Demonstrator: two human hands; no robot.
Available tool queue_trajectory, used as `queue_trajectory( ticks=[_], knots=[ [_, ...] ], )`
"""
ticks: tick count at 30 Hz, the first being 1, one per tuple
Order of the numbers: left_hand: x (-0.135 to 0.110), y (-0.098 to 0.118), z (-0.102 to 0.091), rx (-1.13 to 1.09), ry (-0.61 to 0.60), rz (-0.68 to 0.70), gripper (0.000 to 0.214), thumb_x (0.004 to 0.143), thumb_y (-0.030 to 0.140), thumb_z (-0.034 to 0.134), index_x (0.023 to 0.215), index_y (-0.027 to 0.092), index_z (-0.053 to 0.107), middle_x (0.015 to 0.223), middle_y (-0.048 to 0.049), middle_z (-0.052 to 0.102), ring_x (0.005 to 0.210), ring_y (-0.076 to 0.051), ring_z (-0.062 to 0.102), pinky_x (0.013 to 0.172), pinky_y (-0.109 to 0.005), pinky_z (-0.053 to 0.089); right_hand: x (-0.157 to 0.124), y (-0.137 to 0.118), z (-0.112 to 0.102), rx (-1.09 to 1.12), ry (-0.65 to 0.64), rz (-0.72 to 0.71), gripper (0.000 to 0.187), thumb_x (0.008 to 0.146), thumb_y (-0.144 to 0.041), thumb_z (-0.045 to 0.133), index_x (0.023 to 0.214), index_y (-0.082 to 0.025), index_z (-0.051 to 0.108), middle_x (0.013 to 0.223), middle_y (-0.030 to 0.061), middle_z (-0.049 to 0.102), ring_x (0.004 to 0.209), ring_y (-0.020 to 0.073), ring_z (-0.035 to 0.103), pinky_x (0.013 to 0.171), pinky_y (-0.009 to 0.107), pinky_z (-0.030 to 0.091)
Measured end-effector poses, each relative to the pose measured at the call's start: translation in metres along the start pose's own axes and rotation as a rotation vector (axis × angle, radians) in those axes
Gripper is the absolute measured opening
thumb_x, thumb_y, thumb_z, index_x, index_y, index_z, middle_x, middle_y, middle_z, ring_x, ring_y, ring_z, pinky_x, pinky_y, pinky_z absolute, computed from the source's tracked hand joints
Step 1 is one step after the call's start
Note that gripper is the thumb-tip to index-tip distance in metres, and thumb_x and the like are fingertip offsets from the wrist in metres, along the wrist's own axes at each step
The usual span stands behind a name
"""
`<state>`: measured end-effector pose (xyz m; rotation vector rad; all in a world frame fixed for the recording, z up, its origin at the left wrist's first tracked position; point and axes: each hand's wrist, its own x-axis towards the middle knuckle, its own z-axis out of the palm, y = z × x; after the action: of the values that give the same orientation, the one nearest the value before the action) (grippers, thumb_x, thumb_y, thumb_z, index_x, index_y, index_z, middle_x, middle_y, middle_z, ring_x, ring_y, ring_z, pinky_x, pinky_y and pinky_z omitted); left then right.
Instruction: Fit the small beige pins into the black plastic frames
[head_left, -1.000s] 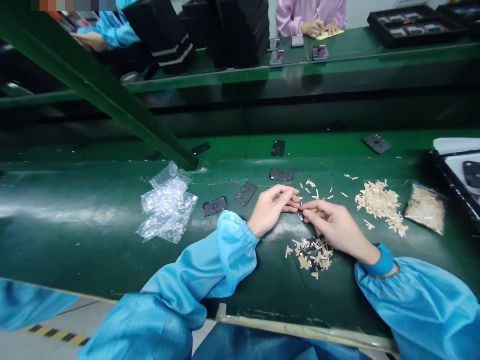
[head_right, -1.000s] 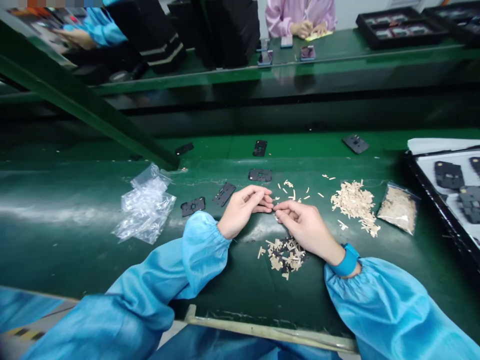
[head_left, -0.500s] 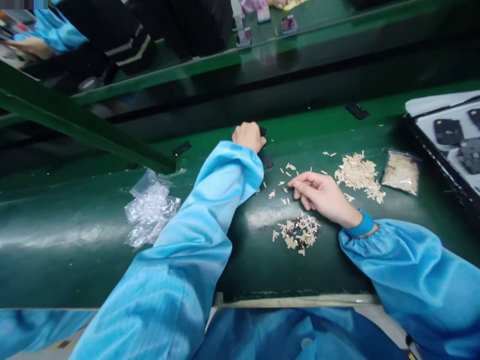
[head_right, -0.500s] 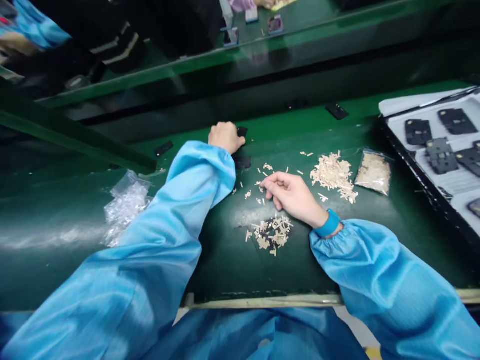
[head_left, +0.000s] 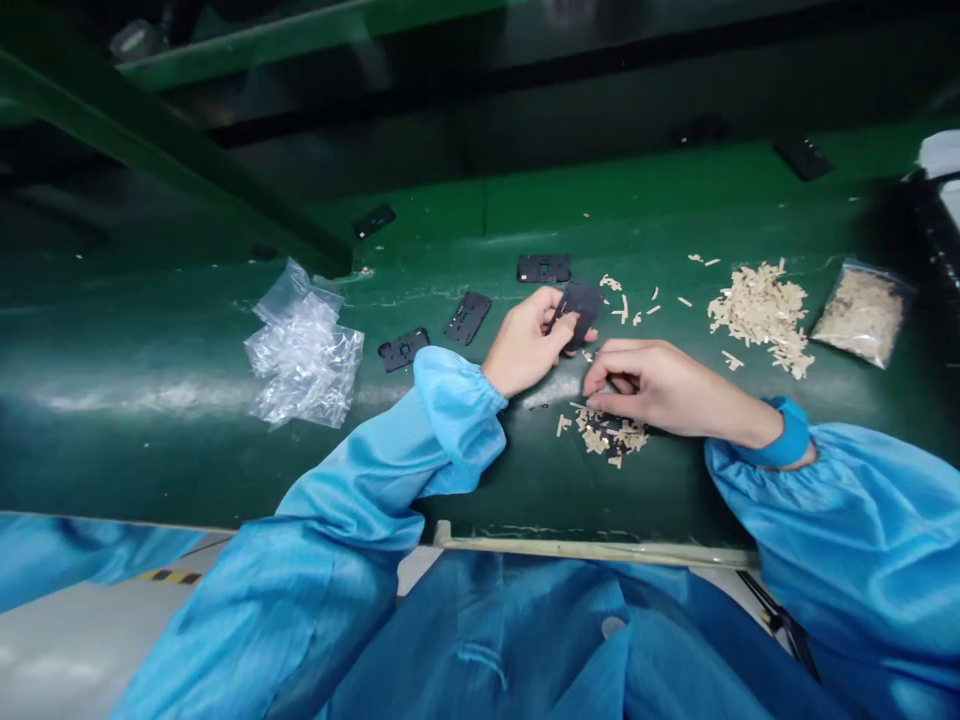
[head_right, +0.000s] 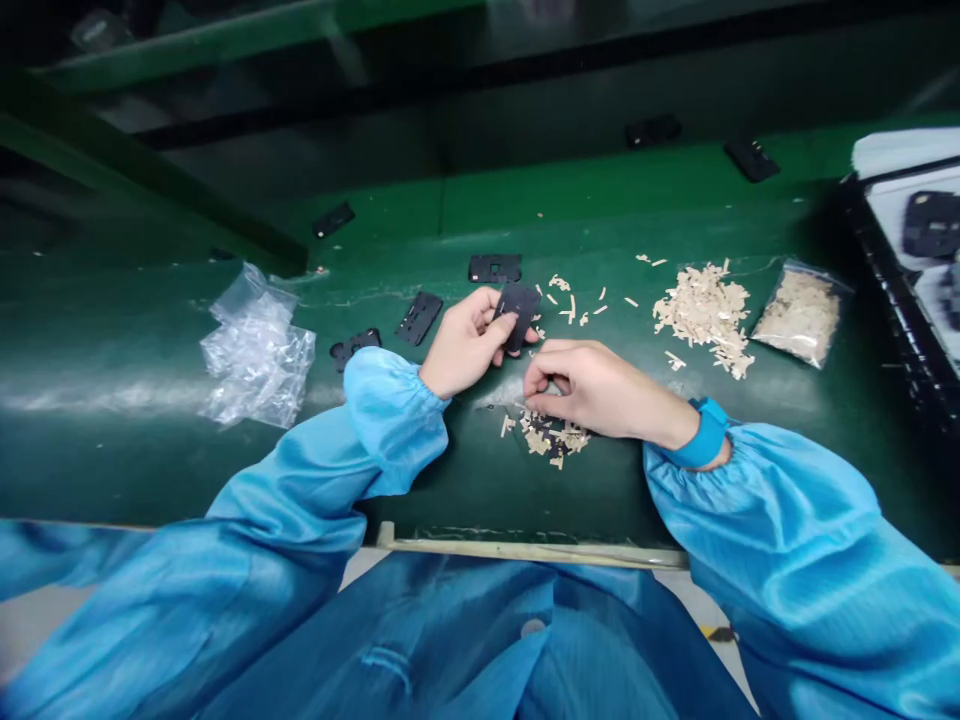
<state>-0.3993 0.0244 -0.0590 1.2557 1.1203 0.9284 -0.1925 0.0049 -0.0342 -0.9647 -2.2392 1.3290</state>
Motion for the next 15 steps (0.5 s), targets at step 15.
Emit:
queue_trajectory(
  ticks=[15],
  knots=[
    [-0.002,0.005,0.005,-0.051,0.065,-0.021,0.010,0.095,0.014,0.048,0.103,0.020,0.051,0.068,0.0035,0.066,0.048,-0.006,0.058,0.044,-0.016,0.044,0.001,-0.035,0.033,-0.535,-0.181,-0.060,0.015,0.103,-0.026,0.054,0.097,-0.020,0.067,0.095,0.0058,0.060,0.086,0.0215,0.056,0.077,0.037,0.036]
  ],
)
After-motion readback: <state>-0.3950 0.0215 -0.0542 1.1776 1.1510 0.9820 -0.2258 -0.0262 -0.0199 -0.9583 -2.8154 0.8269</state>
